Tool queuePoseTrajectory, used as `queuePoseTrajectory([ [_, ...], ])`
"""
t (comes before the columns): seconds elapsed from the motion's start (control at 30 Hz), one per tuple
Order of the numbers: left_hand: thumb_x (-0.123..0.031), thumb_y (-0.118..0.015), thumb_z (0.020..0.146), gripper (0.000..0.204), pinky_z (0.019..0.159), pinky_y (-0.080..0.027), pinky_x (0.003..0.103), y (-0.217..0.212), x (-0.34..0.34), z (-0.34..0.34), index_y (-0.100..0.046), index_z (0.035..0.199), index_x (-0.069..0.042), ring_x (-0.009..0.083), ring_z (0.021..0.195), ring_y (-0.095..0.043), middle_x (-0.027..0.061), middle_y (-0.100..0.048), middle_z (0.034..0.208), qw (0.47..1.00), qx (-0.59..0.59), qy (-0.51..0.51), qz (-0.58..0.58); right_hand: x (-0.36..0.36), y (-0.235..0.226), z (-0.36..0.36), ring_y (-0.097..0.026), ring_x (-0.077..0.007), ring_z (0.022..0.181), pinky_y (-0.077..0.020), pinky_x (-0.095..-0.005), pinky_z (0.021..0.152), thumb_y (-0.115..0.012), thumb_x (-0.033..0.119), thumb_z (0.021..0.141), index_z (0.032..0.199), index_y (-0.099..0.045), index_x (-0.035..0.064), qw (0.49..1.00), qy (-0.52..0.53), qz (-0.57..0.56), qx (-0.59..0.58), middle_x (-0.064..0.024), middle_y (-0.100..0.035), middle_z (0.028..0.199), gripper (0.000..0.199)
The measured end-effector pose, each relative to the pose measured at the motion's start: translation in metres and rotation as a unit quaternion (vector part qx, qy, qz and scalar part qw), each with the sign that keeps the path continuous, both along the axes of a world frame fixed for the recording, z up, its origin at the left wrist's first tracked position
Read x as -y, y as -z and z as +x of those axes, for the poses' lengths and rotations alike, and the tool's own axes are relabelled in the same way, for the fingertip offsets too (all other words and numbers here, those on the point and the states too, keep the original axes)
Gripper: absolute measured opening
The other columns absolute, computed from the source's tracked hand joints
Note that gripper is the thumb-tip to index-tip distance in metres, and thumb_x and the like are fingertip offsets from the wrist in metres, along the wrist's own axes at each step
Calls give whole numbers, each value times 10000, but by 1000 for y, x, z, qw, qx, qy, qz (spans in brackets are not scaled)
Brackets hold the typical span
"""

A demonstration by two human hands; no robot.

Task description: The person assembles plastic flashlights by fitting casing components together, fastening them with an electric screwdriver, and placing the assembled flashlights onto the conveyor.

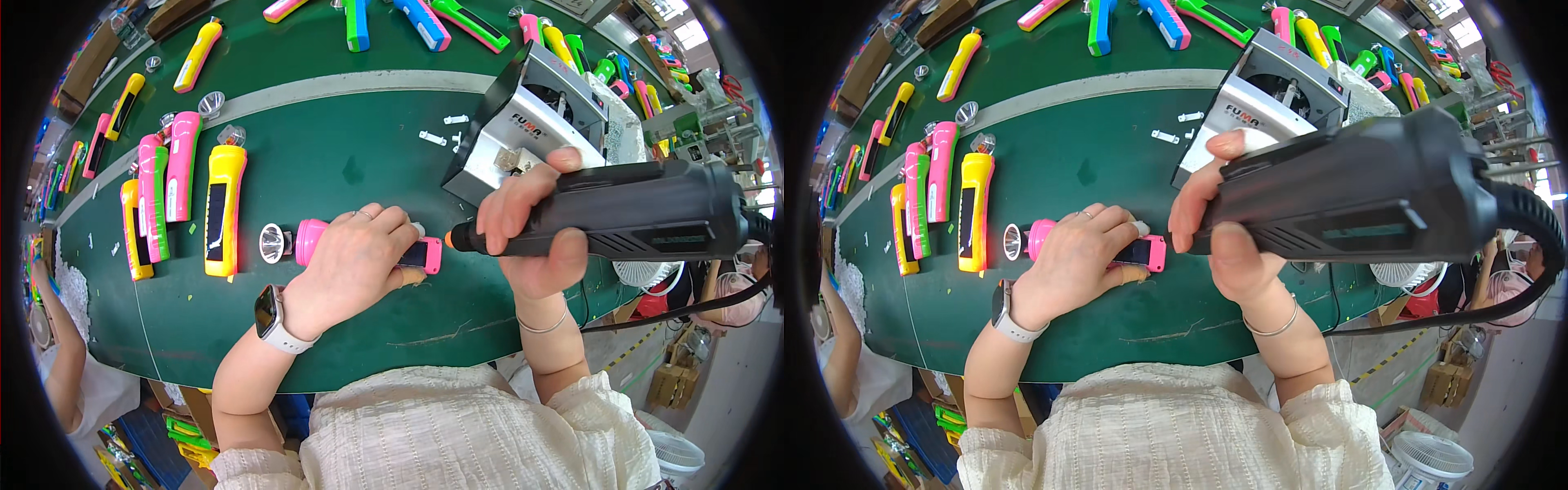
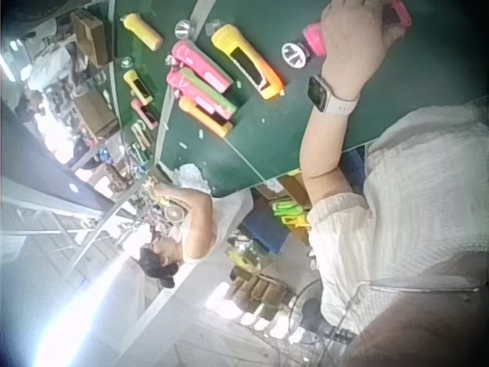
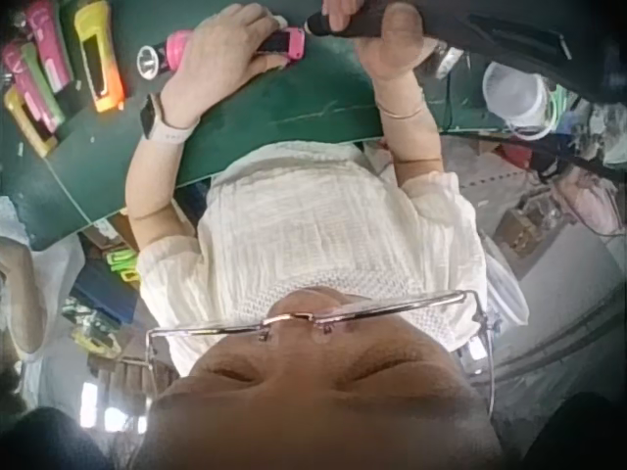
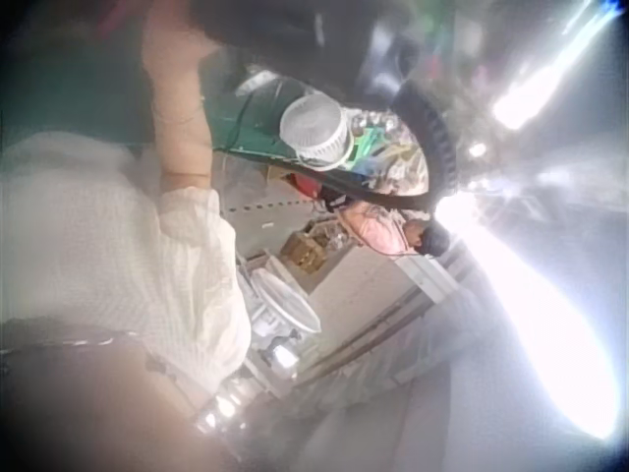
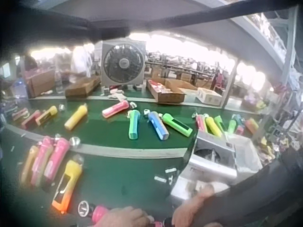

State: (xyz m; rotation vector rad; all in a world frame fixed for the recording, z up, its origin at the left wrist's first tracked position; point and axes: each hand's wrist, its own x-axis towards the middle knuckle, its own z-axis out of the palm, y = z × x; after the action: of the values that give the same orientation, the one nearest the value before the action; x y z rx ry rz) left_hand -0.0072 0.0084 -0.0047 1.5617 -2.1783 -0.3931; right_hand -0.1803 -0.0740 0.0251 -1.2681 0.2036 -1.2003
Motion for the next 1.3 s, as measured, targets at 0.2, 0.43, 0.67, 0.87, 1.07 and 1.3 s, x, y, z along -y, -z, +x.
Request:
queuePoseTrajectory([
  [0.2,-287,-761,644,417,706,-460,368,-1,2,0,-616,955,-50,256,836,-552,62,-556,894,1000,-9,2,13,-3,15,3,-492,-117,538,-424,-289,557,-661,544,796,1231,-406,138,990,-28,-79,-111,-4,-486,697,647],
  [0.43,-277,-760,650,421,707,-448,347,-2,1,0,-626,987,-63,225,831,-555,49,-562,872,1000,5,3,5,1,14,5,-506,-132,519,-422,-299,494,-714,512,763,1238,-425,123,990,-60,-63,-114,-6,-479,643,679],
  [0.67,-265,-757,664,529,756,-445,342,-3,0,-1,-603,1127,-62,226,888,-566,50,-592,973,994,104,-31,-9,23,-27,-36,-493,-151,533,-431,-313,524,-553,423,891,1273,-366,119,964,117,-237,26,-48,-487,752,523],
  [0.87,-272,-746,681,505,765,-447,346,-6,3,2,-609,1115,-52,226,872,-571,60,-597,953,991,103,-70,-47,52,-39,-25,-494,-147,501,-462,-306,515,-507,253,928,1245,-347,-26,982,169,-81,9,-92,-520,723,452],
  [1.07,-280,-752,676,466,733,-457,348,-2,3,6,-632,1056,-37,241,846,-578,69,-598,903,993,78,-78,-34,13,-19,-21,-471,-127,496,-429,-306,531,-484,440,912,1301,-329,83,997,58,-40,33,-31,-466,702,550],
  [1.3,-277,-758,668,457,697,-462,349,-1,4,5,-634,1035,-36,245,836,-583,72,-589,873,994,64,-78,-48,3,-1,-8,-489,-135,503,-437,-303,529,-531,494,880,1262,-340,122,996,72,-57,-20,-26,-471,710,566],
])
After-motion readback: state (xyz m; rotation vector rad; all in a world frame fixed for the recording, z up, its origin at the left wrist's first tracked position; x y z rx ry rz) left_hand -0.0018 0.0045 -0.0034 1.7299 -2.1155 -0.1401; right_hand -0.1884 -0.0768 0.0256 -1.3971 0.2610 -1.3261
